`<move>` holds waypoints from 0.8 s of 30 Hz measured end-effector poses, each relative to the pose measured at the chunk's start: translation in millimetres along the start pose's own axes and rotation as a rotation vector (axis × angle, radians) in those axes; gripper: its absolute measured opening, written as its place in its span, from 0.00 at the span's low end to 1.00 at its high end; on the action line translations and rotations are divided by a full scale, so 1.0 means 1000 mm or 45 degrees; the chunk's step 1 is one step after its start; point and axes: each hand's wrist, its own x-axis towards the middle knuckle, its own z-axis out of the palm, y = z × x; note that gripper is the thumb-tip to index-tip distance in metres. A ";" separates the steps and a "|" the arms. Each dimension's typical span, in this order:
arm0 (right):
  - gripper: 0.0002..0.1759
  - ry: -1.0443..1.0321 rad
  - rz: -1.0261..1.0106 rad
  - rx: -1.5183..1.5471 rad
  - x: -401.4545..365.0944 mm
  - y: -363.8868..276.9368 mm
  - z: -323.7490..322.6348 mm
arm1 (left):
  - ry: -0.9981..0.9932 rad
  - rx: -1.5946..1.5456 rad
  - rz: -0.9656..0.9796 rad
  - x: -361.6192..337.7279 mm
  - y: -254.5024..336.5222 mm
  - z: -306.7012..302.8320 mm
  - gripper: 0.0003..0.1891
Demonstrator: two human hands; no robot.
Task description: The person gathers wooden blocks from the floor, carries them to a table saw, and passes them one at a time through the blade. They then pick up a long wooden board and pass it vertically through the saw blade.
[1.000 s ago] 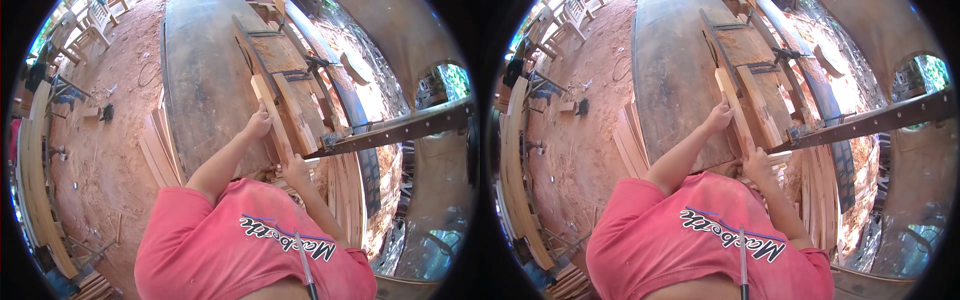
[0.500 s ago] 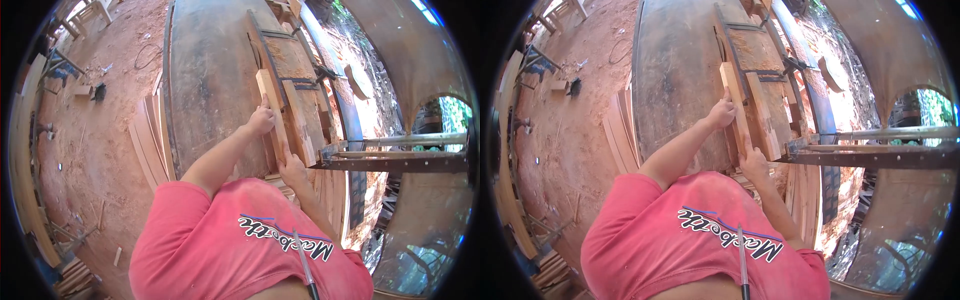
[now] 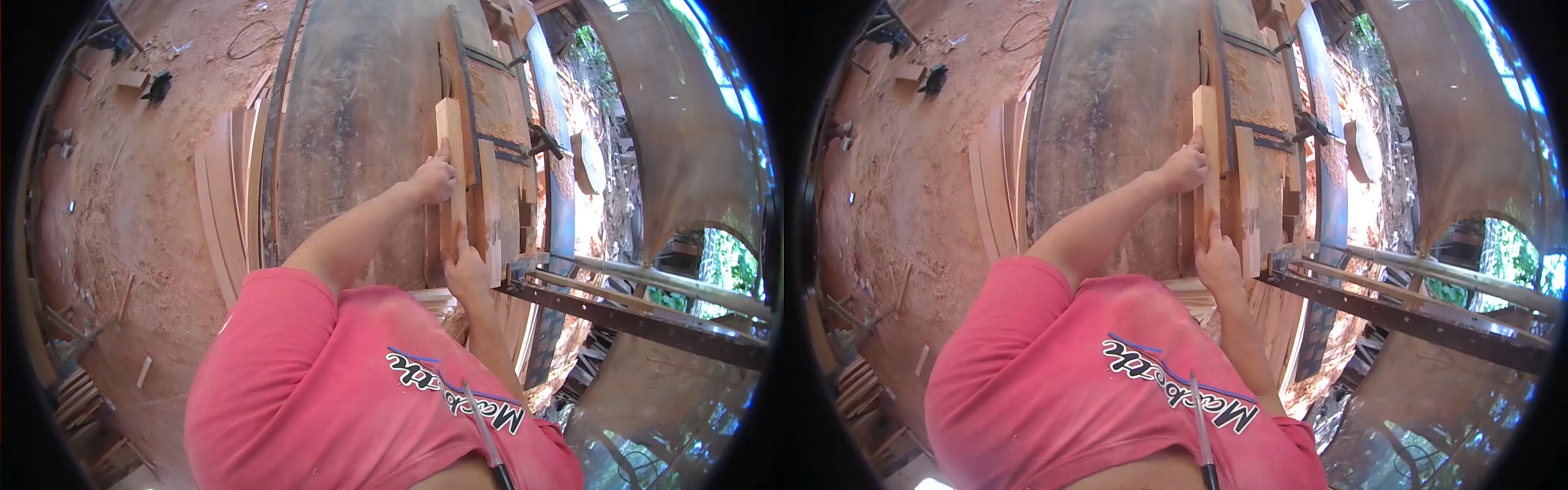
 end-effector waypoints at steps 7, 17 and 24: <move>0.41 0.005 -0.001 -0.003 0.006 -0.005 -0.004 | 0.046 0.028 -0.005 0.006 -0.005 0.001 0.18; 0.41 -0.006 -0.042 0.056 0.010 -0.003 -0.013 | 0.067 -0.160 -0.042 0.008 -0.004 -0.011 0.23; 0.30 0.208 -0.064 0.113 0.004 -0.026 -0.089 | 0.149 -0.386 0.097 0.016 0.001 -0.032 0.20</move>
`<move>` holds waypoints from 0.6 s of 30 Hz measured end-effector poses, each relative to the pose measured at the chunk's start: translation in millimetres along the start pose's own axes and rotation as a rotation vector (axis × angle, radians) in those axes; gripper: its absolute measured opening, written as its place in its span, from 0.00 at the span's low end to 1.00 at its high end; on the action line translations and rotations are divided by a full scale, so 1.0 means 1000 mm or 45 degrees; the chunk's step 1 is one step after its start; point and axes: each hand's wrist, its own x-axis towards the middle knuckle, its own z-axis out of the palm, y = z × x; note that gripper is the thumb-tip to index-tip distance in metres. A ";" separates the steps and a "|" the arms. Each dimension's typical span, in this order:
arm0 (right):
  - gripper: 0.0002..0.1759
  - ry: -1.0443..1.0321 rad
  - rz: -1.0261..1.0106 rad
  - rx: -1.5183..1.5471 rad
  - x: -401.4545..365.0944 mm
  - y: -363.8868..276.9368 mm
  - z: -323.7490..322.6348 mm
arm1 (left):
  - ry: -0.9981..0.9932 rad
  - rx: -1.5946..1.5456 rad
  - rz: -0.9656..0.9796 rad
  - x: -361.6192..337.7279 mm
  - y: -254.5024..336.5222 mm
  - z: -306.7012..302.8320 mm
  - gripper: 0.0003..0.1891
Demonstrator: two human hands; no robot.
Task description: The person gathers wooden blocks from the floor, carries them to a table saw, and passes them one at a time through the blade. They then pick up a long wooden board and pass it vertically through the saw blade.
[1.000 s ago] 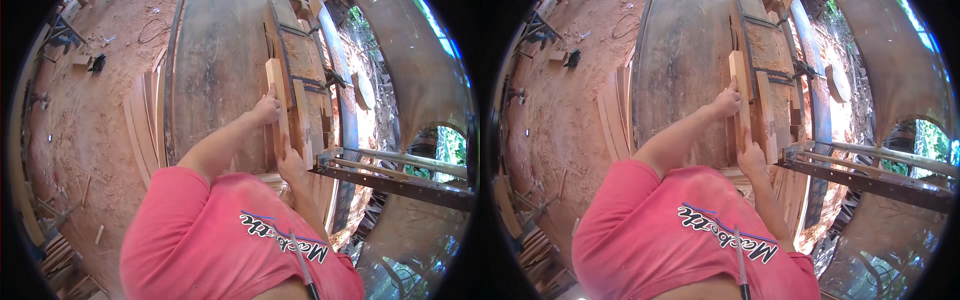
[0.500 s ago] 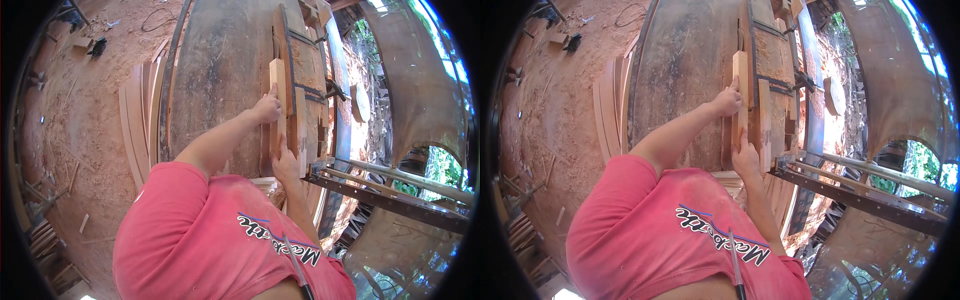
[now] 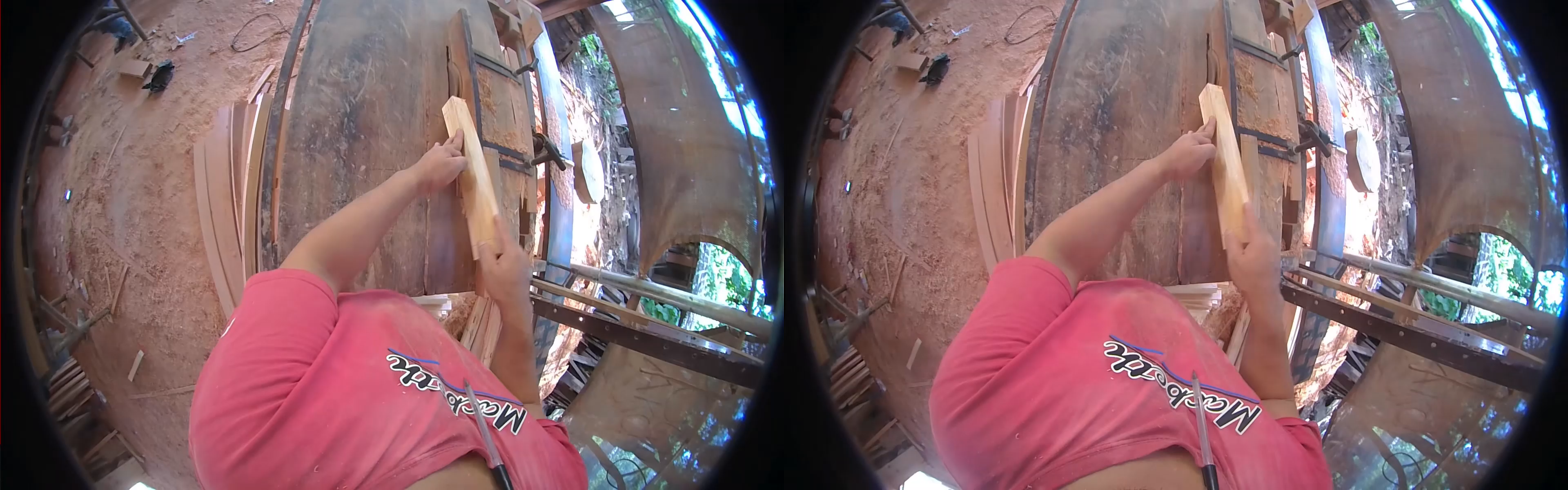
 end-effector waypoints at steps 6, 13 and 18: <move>0.24 0.277 -0.146 0.067 0.035 -0.024 -0.053 | -0.017 -0.137 -0.007 0.022 0.011 -0.011 0.24; 0.20 0.437 -0.151 0.031 0.093 -0.053 -0.099 | 0.144 -0.374 -0.104 0.036 0.029 -0.017 0.35; 0.24 0.401 -0.150 -0.127 0.138 -0.075 -0.132 | 0.189 -0.376 -0.019 0.056 0.021 -0.012 0.40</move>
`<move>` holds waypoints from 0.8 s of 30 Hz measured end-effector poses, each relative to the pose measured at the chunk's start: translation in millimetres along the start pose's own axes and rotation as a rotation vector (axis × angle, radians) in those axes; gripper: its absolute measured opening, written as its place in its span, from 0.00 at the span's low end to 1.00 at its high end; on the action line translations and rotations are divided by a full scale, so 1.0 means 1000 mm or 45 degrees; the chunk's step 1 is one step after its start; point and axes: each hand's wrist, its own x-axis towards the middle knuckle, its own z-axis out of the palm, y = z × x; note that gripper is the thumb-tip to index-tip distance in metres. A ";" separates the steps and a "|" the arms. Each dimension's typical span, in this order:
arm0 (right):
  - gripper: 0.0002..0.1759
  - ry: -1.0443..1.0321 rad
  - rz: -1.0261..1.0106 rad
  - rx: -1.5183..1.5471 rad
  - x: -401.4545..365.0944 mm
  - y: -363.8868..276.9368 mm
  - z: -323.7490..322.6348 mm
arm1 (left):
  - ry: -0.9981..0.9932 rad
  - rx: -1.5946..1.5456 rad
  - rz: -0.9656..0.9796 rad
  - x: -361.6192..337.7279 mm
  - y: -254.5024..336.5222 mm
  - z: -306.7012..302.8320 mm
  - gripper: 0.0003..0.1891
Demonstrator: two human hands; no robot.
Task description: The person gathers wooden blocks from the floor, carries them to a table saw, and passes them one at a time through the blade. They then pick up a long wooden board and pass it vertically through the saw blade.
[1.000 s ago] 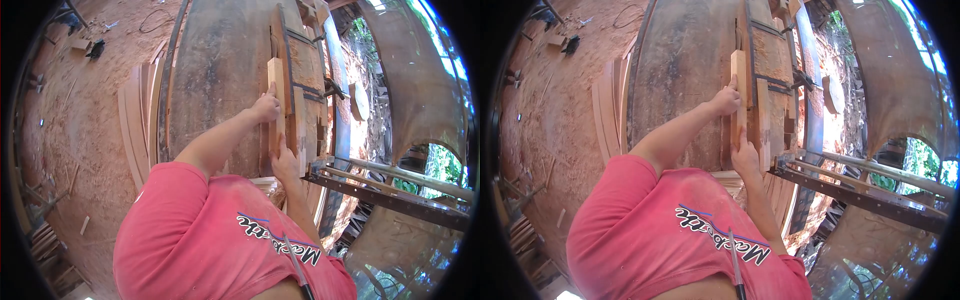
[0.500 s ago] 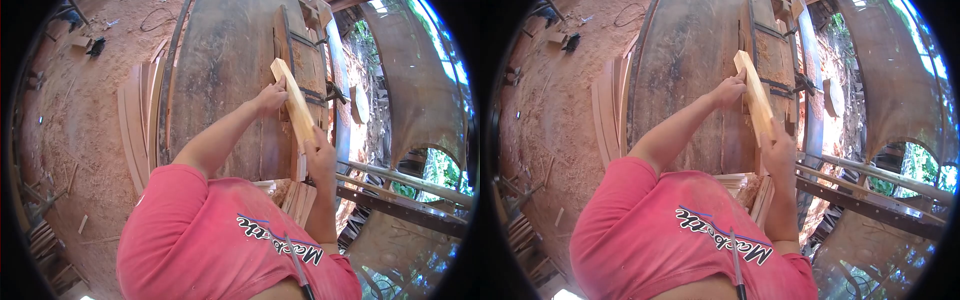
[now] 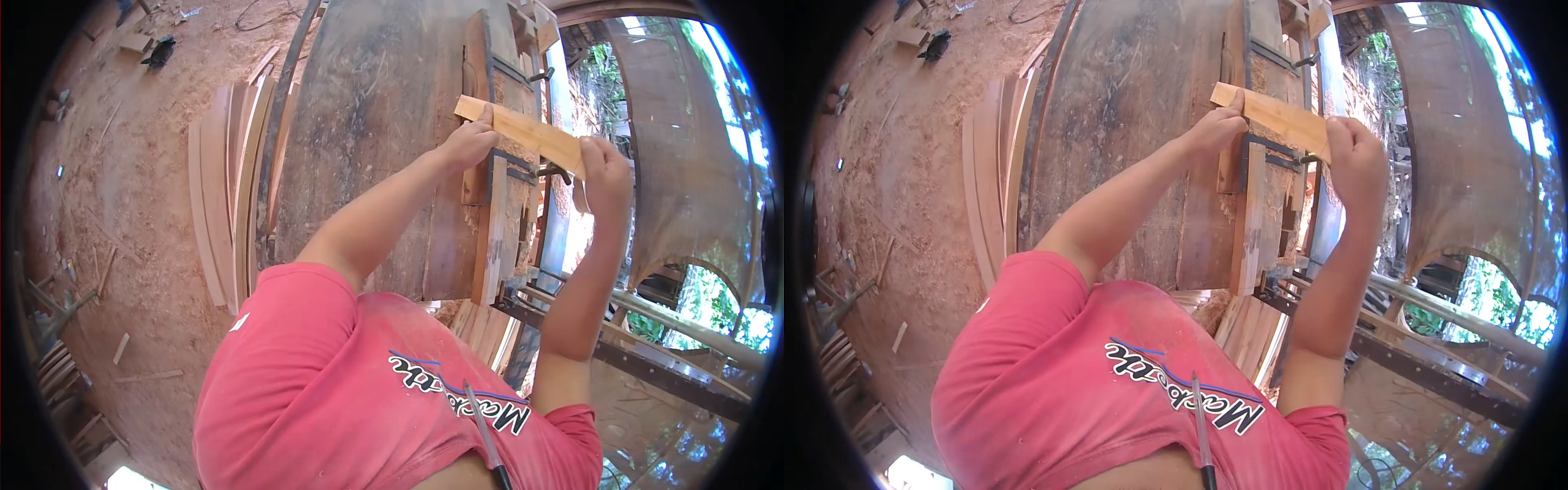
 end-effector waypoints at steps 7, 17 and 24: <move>0.24 -0.184 -0.103 -0.020 0.089 0.004 -0.010 | 0.015 -0.009 -0.022 0.014 0.015 -0.003 0.34; 0.24 -0.228 -0.504 -0.022 0.179 0.014 -0.002 | 0.105 0.134 -0.022 0.043 0.008 -0.001 0.24; 0.22 -0.335 -0.244 0.223 0.194 0.001 0.004 | 0.114 0.125 -0.031 0.049 0.016 -0.004 0.26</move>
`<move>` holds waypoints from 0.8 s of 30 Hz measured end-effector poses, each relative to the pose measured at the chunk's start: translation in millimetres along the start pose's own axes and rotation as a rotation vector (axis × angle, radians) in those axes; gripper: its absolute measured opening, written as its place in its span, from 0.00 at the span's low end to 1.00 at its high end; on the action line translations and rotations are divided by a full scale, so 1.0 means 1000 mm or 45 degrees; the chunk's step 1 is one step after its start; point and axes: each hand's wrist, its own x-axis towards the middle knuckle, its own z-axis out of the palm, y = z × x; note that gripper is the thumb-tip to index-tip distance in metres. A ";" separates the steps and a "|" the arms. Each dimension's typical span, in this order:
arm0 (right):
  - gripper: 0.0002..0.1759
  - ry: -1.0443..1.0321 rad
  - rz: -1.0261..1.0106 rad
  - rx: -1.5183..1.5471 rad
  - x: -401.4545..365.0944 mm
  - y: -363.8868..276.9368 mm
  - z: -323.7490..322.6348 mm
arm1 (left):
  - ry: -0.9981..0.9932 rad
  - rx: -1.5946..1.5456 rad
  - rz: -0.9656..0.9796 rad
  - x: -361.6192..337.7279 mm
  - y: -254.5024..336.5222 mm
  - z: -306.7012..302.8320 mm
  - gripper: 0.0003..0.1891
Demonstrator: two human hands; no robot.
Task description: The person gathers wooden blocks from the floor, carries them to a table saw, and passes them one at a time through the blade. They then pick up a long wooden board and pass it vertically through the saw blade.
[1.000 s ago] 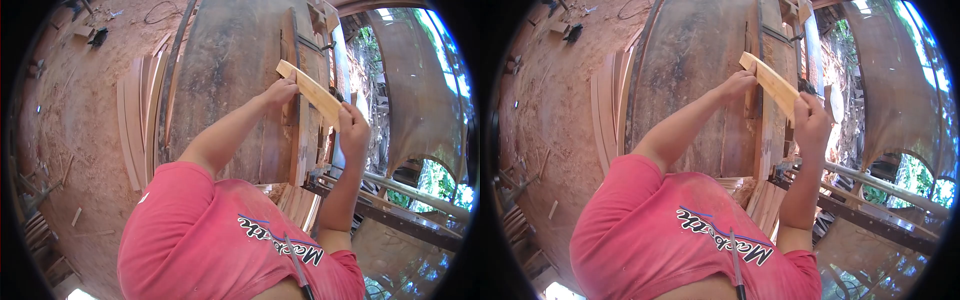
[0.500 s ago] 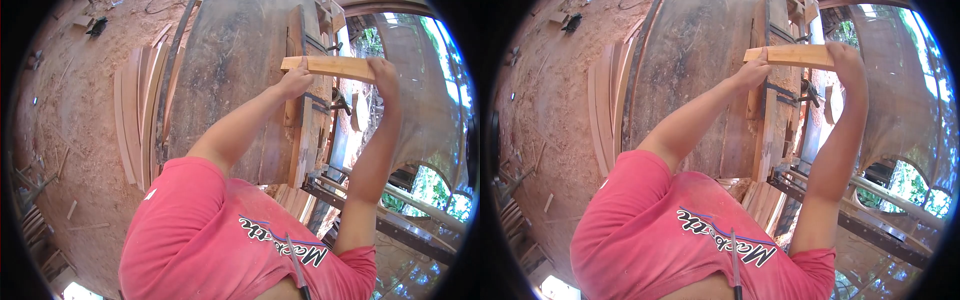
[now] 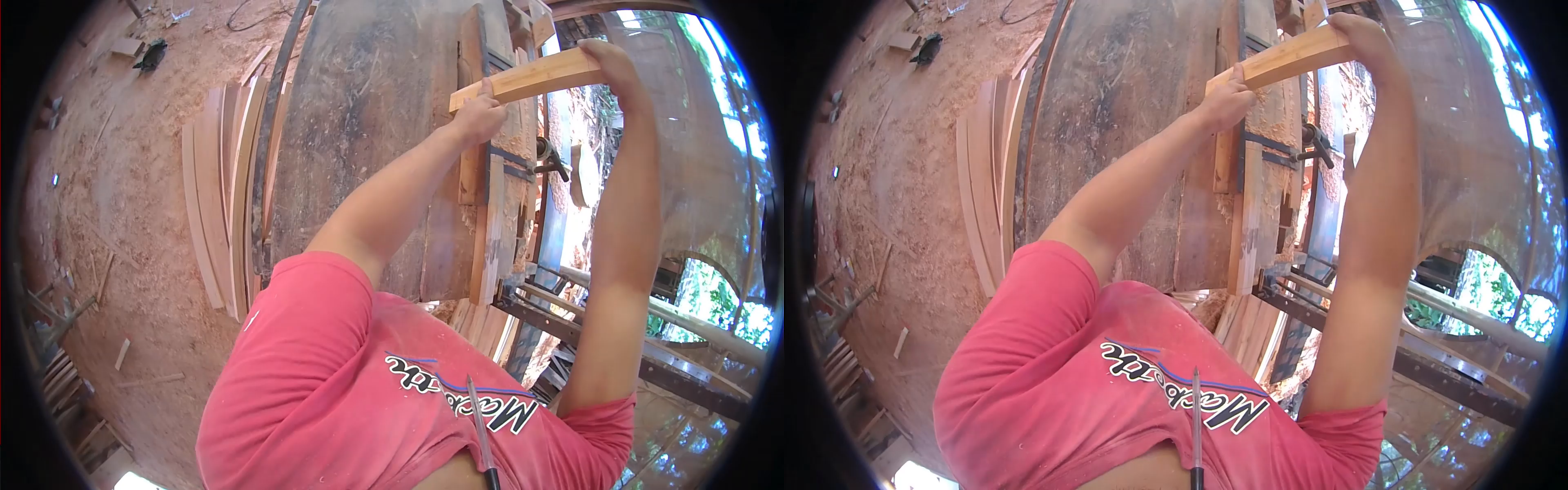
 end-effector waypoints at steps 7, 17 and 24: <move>0.24 0.144 0.430 -0.108 -0.203 -0.031 0.047 | -0.196 0.106 0.041 -0.059 -0.030 0.011 0.26; 0.28 0.256 0.441 0.179 -0.426 0.001 0.218 | -0.453 0.989 0.497 -0.200 -0.023 0.002 0.11; 0.36 0.567 0.298 1.871 -0.478 0.047 0.143 | -0.371 0.535 1.335 -0.220 0.055 0.044 0.13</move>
